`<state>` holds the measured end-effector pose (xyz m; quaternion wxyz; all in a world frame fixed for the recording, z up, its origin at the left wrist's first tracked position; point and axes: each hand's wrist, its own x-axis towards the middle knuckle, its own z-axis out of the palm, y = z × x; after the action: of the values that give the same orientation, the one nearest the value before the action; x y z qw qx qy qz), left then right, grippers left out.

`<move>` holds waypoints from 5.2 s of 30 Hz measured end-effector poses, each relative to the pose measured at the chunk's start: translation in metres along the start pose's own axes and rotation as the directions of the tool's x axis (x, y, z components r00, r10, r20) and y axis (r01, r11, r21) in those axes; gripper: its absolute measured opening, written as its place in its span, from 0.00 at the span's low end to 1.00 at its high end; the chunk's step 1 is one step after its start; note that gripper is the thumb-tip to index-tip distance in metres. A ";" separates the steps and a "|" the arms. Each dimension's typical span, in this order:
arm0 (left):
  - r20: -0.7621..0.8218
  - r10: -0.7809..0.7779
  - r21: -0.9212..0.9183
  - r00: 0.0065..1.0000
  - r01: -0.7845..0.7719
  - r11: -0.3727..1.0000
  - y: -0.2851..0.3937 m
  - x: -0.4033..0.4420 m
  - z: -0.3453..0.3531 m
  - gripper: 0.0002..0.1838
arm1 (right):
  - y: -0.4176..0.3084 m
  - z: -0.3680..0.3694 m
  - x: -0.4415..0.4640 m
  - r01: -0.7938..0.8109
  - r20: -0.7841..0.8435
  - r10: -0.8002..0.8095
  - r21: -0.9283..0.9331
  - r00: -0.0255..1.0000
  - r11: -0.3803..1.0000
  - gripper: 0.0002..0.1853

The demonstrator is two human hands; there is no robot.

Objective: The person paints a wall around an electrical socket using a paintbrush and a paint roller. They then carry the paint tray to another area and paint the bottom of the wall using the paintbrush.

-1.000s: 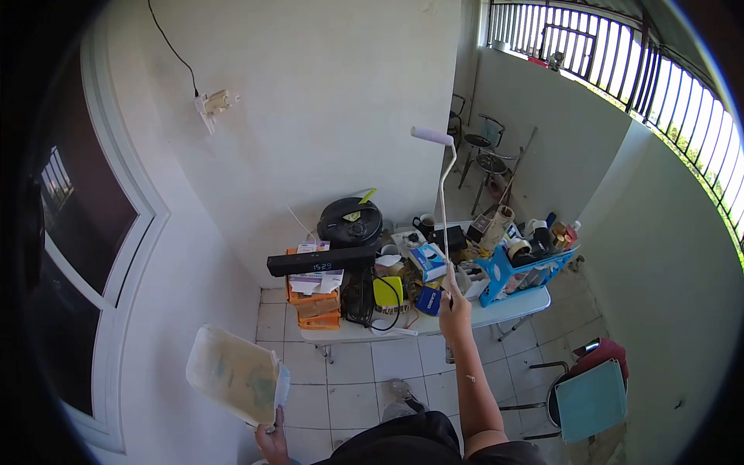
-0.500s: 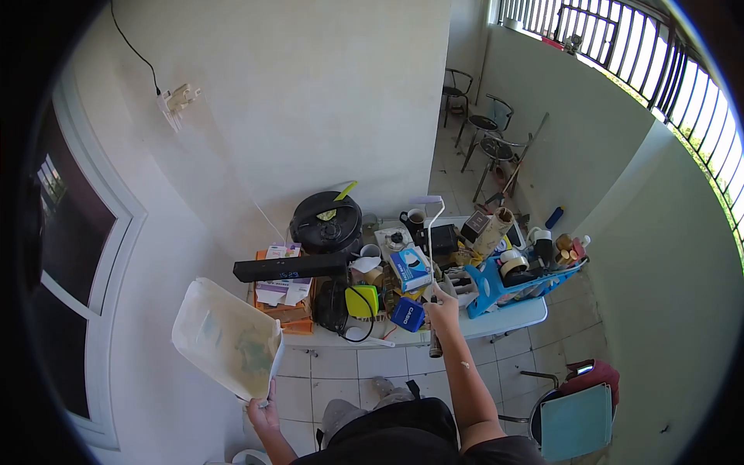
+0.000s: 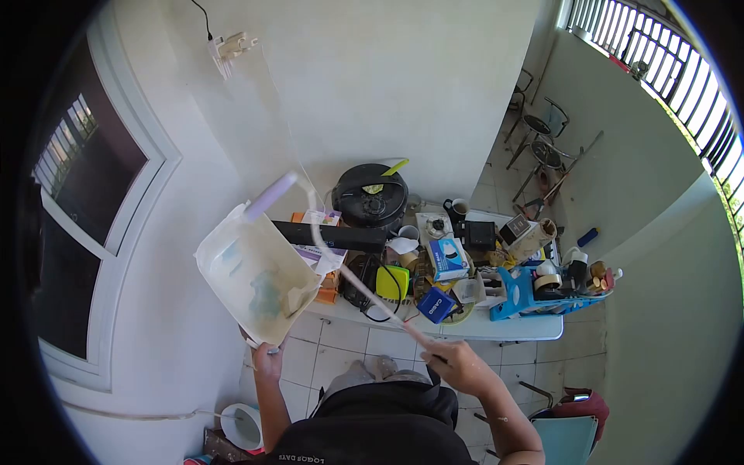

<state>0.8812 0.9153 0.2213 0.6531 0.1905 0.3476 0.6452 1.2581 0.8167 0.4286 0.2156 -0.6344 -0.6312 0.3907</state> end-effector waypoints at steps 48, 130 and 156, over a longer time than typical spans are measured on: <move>0.013 0.138 -0.023 0.990 -0.138 0.990 0.018 -0.047 -0.043 0.58 | -0.069 0.053 0.101 0.256 0.505 0.038 -0.501 0.862 0.827 0.30; 0.192 -0.274 0.041 0.942 0.272 0.961 -0.030 0.067 0.094 0.52 | 0.171 -0.168 0.140 0.126 -0.372 0.392 0.841 0.841 0.526 0.11; 0.217 -0.316 0.058 0.924 0.311 0.949 -0.031 0.069 0.110 0.53 | 0.192 -0.132 0.124 0.027 -0.238 0.464 0.909 0.853 0.416 0.12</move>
<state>0.9749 1.0021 0.2608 0.7806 0.2112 0.3050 0.5030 1.4680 0.9450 0.3326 0.6012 -0.5770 -0.1694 0.5262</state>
